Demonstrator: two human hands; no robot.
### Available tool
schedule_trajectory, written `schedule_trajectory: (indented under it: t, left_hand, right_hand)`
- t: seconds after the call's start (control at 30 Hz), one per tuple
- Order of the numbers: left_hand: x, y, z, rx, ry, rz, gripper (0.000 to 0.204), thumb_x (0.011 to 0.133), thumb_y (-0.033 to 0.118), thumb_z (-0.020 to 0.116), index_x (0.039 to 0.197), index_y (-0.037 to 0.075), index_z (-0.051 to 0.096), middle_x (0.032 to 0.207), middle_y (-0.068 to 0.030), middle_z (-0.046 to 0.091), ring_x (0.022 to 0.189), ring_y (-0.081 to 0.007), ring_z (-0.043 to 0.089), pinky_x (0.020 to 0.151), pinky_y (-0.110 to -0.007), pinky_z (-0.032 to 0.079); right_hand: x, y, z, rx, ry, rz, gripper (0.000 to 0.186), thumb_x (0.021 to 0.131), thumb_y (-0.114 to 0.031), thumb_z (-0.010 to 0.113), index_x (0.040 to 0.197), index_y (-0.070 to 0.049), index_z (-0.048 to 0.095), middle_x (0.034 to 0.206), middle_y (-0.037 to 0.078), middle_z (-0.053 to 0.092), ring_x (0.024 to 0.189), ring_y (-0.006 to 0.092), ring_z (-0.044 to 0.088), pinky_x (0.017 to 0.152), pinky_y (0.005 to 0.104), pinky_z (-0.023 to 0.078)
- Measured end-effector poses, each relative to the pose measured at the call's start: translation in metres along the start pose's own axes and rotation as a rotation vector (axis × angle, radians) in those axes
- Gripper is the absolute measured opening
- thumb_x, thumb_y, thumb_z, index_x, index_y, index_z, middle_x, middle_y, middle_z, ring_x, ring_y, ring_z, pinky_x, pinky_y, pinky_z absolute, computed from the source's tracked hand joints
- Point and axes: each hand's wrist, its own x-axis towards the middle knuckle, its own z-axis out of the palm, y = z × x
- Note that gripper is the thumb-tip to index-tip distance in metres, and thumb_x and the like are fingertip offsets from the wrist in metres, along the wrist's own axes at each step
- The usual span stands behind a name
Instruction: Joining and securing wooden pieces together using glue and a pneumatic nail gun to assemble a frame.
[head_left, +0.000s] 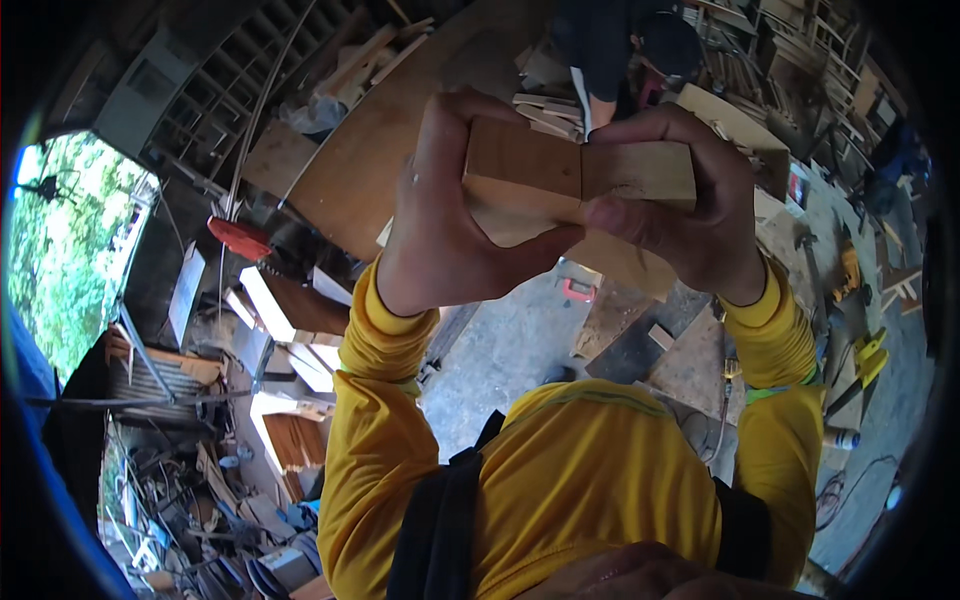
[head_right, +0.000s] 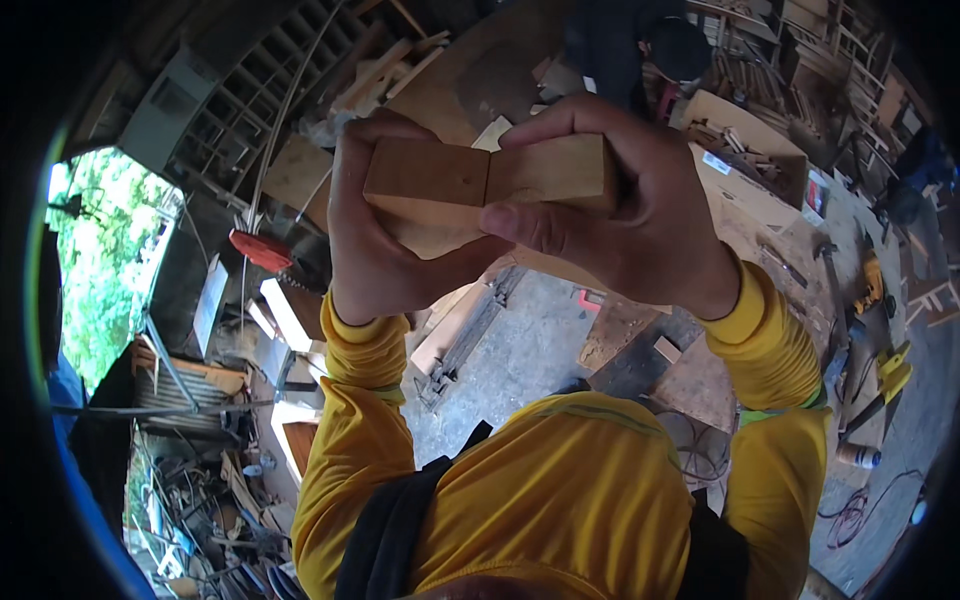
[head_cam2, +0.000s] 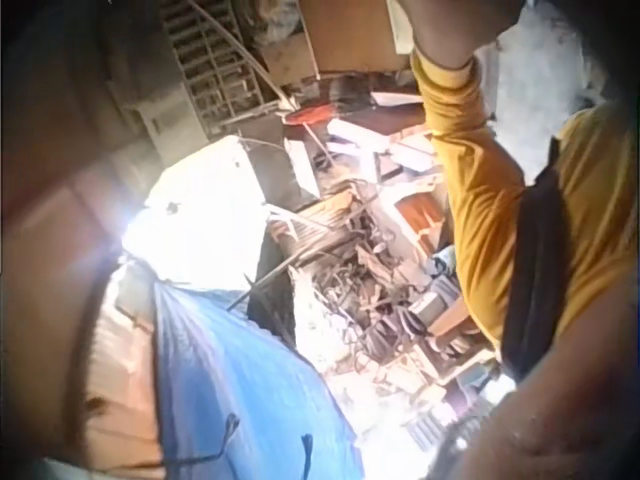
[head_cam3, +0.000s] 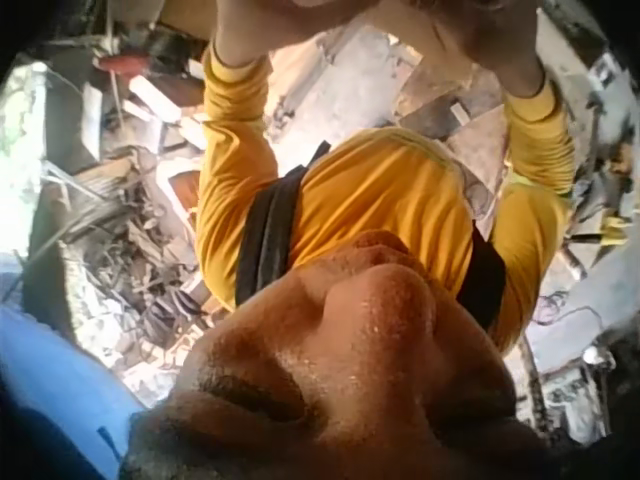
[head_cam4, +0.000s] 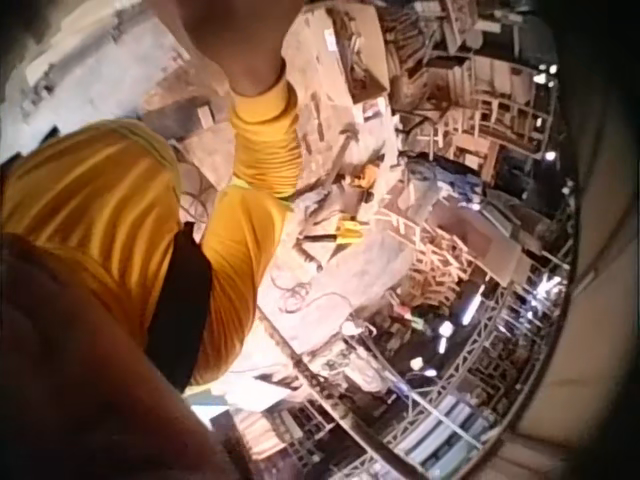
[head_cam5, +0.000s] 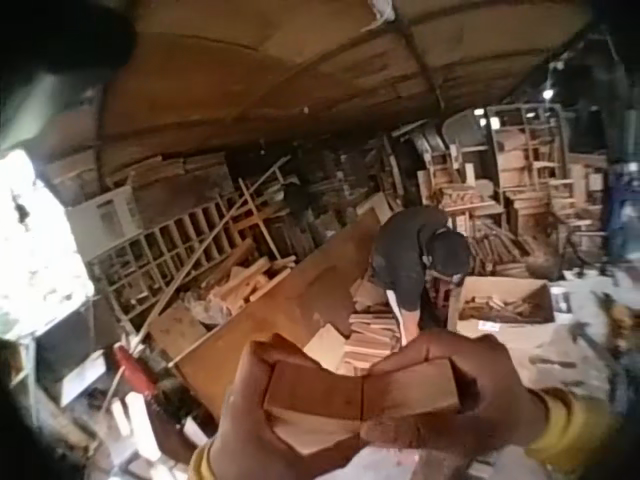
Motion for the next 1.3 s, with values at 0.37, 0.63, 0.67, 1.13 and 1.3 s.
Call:
schedule_trajectory:
  t: [0.37, 0.63, 0.67, 1.13, 1.3]
  left_hand:
    - [0.035, -0.011, 0.041, -0.287, -0.123, -0.084, 0.078, 0.06, 0.014, 0.095, 0.12, 0.003, 0.046, 0.102, -0.011, 0.06, 0.094, -0.0213, 0.062, 0.085, -0.034, 0.051]
    - [0.05, -0.034, 0.056, -0.857, -0.564, -0.233, 0.081, 0.066, 0.014, 0.094, 0.131, -0.002, 0.048, 0.114, -0.0112, 0.066, 0.106, -0.0158, 0.062, 0.094, -0.033, 0.05]
    - [0.051, -0.031, 0.06, -0.87, -0.575, -0.225, 0.081, 0.066, 0.014, 0.094, 0.131, -0.002, 0.048, 0.114, -0.0112, 0.066, 0.106, -0.0158, 0.062, 0.094, -0.033, 0.05]
    - [0.017, 0.006, 0.095, -0.798, -0.586, -0.169, 0.073, 0.068, 0.022, 0.094, 0.123, -0.003, 0.053, 0.112, -0.0103, 0.067, 0.1, -0.0156, 0.063, 0.088, -0.032, 0.05]
    - [0.01, -0.005, 0.11, -1.2, -0.786, 0.078, 0.077, 0.059, 0.025, 0.097, 0.118, 0.002, 0.052, 0.108, -0.0077, 0.062, 0.098, -0.0187, 0.06, 0.089, -0.033, 0.047]
  right_hand:
    - [-0.011, -0.035, -0.028, -0.184, 0.199, 0.182, 0.029, 0.088, -0.014, 0.079, 0.11, -0.001, 0.066, 0.096, 0.002, 0.069, 0.089, 0.0068, 0.062, 0.079, 0.023, 0.05]
    - [-0.032, -0.048, -0.059, -0.196, 0.341, 0.228, 0.028, 0.085, -0.012, 0.079, 0.107, 0.0, 0.067, 0.095, 0.003, 0.069, 0.087, 0.0078, 0.062, 0.08, 0.0223, 0.049]
    - [-0.034, -0.047, -0.063, -0.186, 0.357, 0.233, 0.028, 0.084, -0.013, 0.079, 0.107, 0.0, 0.067, 0.095, 0.003, 0.069, 0.087, 0.0079, 0.062, 0.08, 0.0222, 0.049]
    - [-0.103, -0.062, -0.063, -0.236, 0.452, 0.408, 0.039, 0.077, -0.024, 0.085, 0.102, 0.0, 0.067, 0.093, 0.005, 0.07, 0.086, 0.011, 0.063, 0.078, 0.023, 0.048]
    - [-0.138, -0.076, -0.05, -0.164, 0.352, 0.425, 0.044, 0.075, -0.015, 0.089, 0.108, 0.002, 0.065, 0.094, 0.007, 0.069, 0.086, 0.0102, 0.065, 0.075, 0.0246, 0.051]
